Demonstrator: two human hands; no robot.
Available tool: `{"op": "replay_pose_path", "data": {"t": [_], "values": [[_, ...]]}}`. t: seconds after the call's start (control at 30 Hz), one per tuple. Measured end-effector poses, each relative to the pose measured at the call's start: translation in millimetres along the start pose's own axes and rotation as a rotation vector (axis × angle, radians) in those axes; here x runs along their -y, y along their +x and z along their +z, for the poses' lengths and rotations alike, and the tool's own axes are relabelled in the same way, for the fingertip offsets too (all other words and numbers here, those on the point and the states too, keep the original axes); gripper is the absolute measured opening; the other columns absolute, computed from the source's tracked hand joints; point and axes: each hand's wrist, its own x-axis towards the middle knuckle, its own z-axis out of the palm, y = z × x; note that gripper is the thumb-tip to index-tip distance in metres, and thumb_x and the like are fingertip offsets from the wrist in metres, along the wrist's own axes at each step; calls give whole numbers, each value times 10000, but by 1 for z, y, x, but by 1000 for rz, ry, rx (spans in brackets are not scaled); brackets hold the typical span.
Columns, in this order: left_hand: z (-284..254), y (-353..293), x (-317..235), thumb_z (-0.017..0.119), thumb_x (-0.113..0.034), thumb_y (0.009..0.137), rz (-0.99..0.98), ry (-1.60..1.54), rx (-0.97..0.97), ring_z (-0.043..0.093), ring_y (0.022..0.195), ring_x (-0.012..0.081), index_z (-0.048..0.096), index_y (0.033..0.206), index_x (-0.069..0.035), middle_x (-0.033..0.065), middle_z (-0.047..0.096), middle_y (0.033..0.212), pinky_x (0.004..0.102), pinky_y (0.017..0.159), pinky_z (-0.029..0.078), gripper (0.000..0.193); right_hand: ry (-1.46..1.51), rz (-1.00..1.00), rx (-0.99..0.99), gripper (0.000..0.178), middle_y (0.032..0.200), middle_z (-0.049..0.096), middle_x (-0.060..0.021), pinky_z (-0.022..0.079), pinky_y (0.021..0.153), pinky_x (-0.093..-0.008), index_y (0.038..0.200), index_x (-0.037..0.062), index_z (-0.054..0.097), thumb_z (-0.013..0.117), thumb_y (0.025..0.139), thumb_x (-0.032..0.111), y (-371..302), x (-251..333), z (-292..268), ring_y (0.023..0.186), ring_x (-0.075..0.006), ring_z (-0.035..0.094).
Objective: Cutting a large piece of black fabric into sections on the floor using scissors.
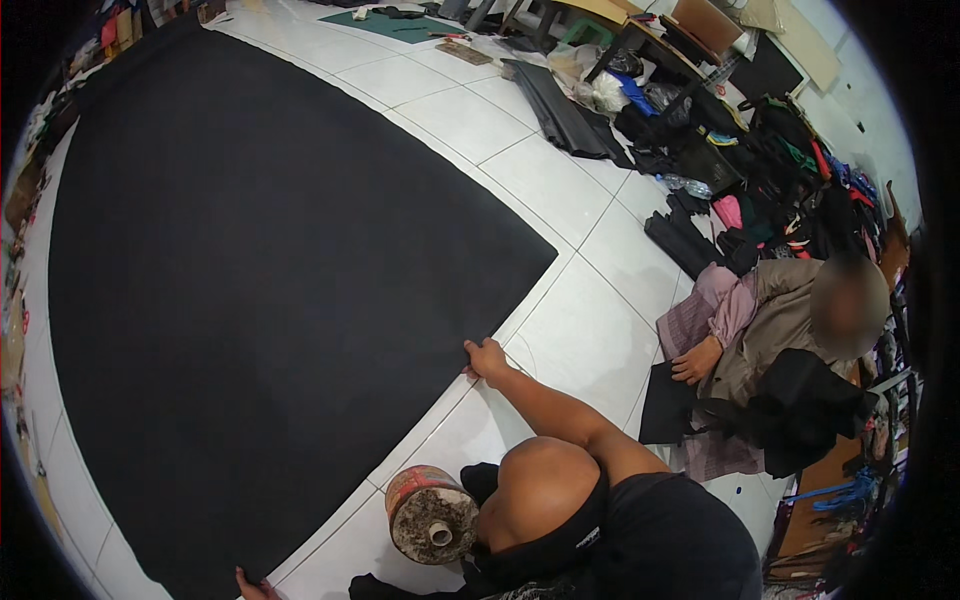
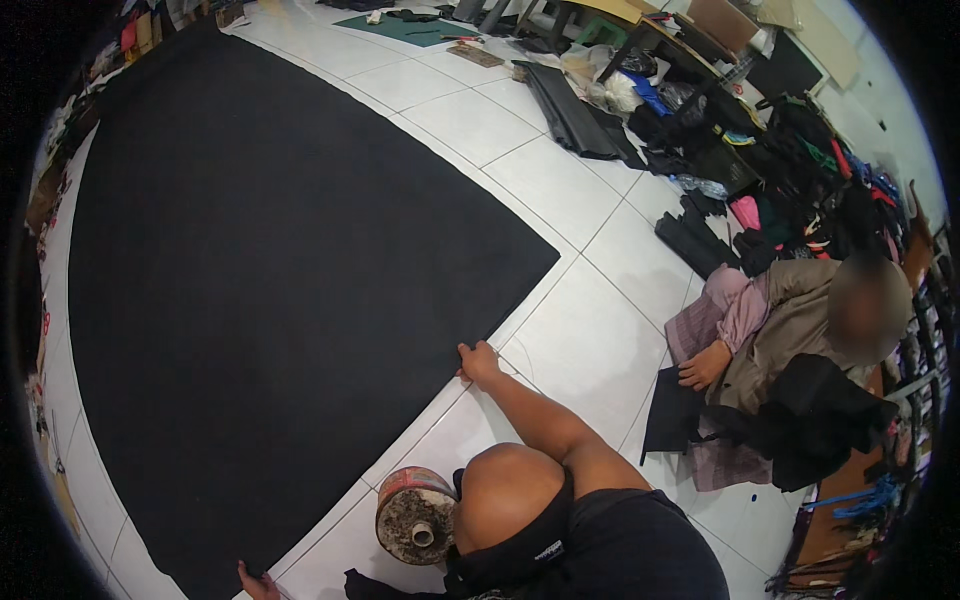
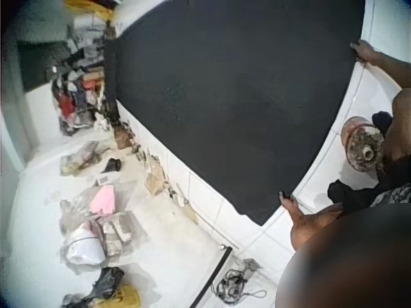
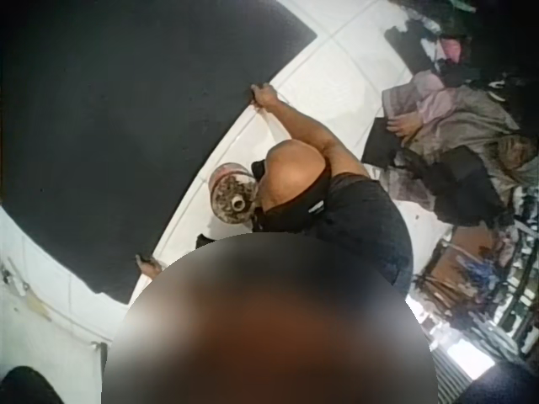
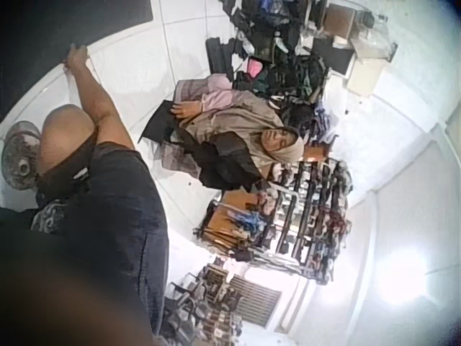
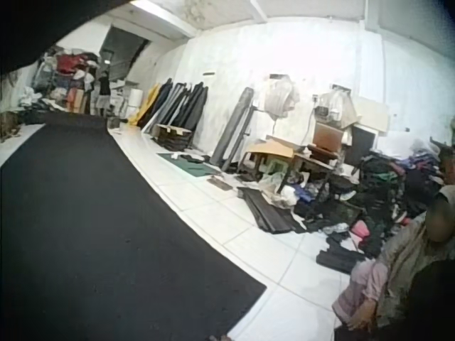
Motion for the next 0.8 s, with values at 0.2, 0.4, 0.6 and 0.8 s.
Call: {"op": "replay_pose_path", "data": {"t": [0.2, 0.4, 0.6, 0.8], "values": [[14, 1, 4, 555, -265, 936, -8, -11, -7, 537, 920, 200, 566, 1082, 91, 103, 573, 1039, 320, 804, 450, 386, 51, 17, -25, 406, 740, 619, -188, 497, 420, -328, 1049, -120, 495, 599, 923, 252, 15, -11, -8, 521, -222, 637], [-25, 29, 13, 564, -274, 926, 71, 49, 7, 540, 918, 196, 571, 1107, 78, 95, 576, 1052, 331, 790, 455, 397, 13, -15, 15, 377, 675, 624, -186, 505, 429, -329, 986, -114, 517, 605, 912, 244, 13, -7, 4, 508, -231, 639], [-19, 36, 23, 583, -287, 910, 15, -53, -50, 547, 868, 193, 595, 1060, 57, 86, 585, 990, 346, 758, 460, 376, -27, -31, -20, 324, 703, 634, -190, 509, 436, -338, 912, -95, 536, 603, 898, 222, 11, -12, -6, 514, -248, 640], [-30, 52, 27, 574, -308, 910, 3, -79, -23, 569, 860, 196, 596, 1052, 40, 84, 602, 965, 355, 762, 459, 377, -56, -35, -17, 323, 710, 635, -196, 514, 446, -350, 888, -105, 546, 599, 881, 214, 20, -14, -4, 526, -265, 647]]}}
